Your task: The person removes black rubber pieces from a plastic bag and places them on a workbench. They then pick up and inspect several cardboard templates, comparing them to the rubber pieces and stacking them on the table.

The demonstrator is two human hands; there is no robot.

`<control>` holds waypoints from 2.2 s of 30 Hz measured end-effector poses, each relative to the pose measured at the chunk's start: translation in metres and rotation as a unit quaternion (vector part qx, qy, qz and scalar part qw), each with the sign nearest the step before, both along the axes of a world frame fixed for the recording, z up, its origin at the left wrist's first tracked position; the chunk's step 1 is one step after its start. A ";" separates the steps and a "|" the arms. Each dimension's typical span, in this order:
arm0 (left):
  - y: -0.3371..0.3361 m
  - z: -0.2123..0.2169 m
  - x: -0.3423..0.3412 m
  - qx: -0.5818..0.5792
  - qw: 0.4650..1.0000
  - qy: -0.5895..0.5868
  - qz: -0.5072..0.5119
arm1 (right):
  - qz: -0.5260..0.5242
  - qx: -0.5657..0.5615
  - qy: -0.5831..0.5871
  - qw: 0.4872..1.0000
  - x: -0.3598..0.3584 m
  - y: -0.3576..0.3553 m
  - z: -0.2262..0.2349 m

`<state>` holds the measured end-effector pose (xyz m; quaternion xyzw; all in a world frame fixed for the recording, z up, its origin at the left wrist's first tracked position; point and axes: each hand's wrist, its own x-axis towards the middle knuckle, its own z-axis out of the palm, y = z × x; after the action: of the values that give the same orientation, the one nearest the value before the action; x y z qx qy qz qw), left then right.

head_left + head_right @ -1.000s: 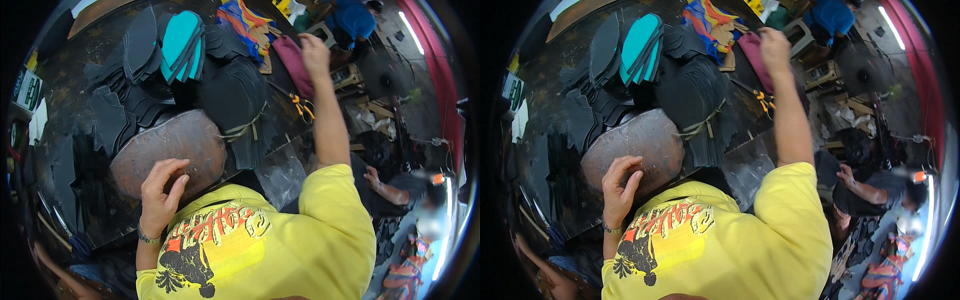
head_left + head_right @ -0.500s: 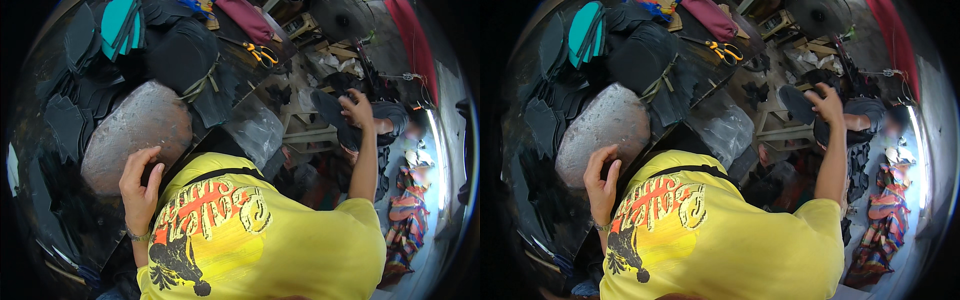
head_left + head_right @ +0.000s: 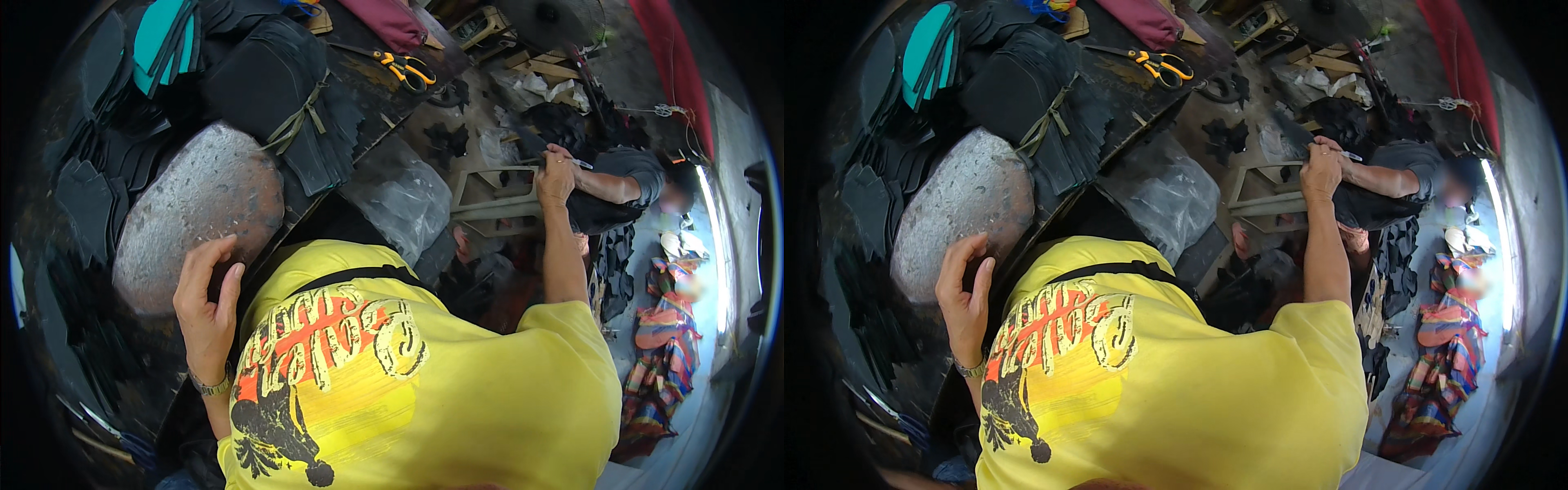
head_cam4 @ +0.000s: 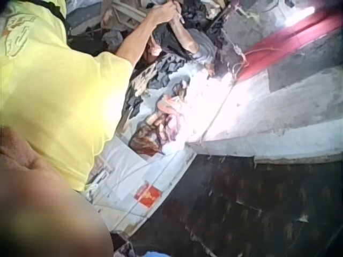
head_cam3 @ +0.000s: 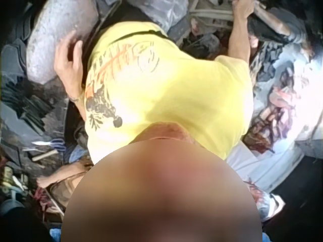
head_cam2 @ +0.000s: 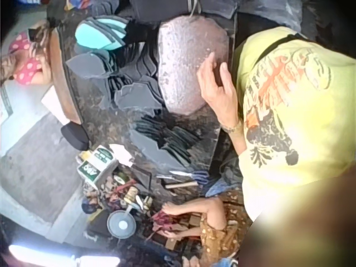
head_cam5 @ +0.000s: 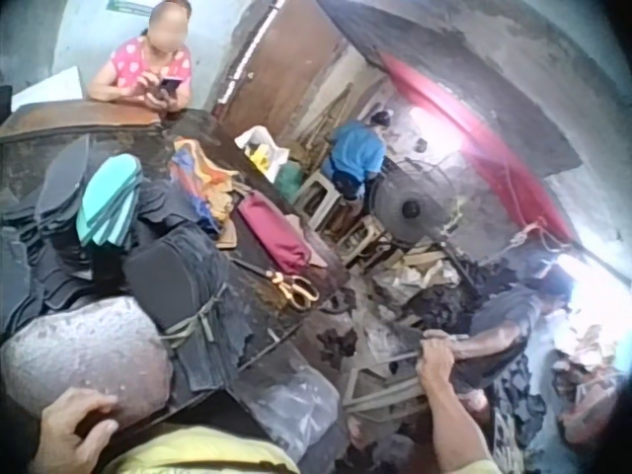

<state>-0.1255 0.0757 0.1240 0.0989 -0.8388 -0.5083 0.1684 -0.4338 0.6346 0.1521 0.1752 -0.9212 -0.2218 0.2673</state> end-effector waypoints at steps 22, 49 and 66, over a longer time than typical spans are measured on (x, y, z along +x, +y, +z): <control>-0.026 -0.020 0.071 0.254 0.923 0.088 0.275 | 0.569 -0.106 -0.466 0.669 0.167 -0.475 0.000; -0.021 -0.020 0.040 0.150 0.919 0.068 0.357 | 0.235 -0.778 -0.422 0.401 -0.022 -0.401 0.009; -0.010 -0.010 0.031 0.117 0.914 0.008 0.389 | 0.186 -0.633 -0.203 0.724 -0.129 -0.317 -0.039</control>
<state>-0.0949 0.0661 0.1136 0.4321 -0.6674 -0.4979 0.3463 -0.5626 0.3171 0.1134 0.1744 -0.8288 0.5075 0.1588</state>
